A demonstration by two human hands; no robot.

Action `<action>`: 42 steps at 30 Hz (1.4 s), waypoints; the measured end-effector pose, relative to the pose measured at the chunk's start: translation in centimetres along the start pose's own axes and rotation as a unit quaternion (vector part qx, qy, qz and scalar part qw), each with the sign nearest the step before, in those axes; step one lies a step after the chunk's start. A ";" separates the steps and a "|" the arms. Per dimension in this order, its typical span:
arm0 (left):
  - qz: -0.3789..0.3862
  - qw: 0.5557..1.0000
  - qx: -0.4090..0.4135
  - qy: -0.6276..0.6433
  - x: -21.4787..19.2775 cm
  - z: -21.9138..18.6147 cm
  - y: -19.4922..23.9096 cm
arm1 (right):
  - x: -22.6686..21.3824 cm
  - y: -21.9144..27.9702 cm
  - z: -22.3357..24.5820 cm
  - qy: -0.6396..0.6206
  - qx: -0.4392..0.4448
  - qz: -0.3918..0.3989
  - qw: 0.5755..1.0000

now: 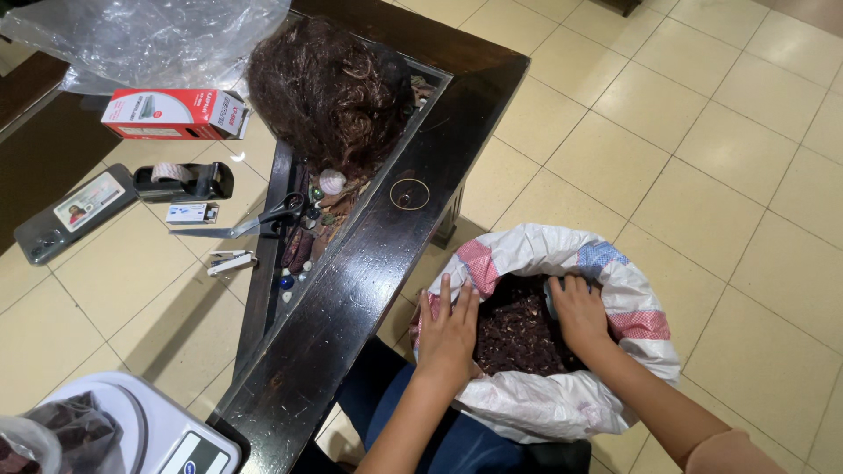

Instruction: The person scoops dried dark material from a large sack into a plastic cup, then pours it into a small plastic bag placed on a digital scale. The person repeats this process multiple times, adjusting the amount in the bag to reach a target weight.

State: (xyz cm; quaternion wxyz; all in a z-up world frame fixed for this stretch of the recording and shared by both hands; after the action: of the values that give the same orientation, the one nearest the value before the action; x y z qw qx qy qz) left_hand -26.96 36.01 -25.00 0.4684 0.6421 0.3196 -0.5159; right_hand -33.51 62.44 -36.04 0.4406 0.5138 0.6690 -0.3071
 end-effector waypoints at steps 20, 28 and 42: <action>0.063 0.986 -0.045 0.151 -0.9 2.3 2.2 | 0.2 -1.1 3.5 -0.022 -0.132 -0.016 0.991; 0.056 0.984 -0.042 0.164 -0.2 2.5 2.3 | -0.4 -1.2 1.6 -0.138 -0.110 0.046 0.983; 0.050 0.980 -0.042 0.189 0.1 2.8 2.2 | -4.9 0.2 4.1 -0.180 -0.141 0.088 0.970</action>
State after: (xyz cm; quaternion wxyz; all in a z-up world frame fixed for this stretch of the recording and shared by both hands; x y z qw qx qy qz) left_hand -25.97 32.59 -24.55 0.4513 0.7229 0.3913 -0.3473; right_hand -31.80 56.90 -33.36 0.6471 0.4396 0.5672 -0.2575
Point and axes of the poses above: each hand's wrist, its own y-axis away from the middle knuckle, its own x-axis out of the palm, z = x × y, the point moved 2 cm from there along -y, towards the middle knuckle, and after that the axes turned 1 degree about -x, right-handed, at the moved point
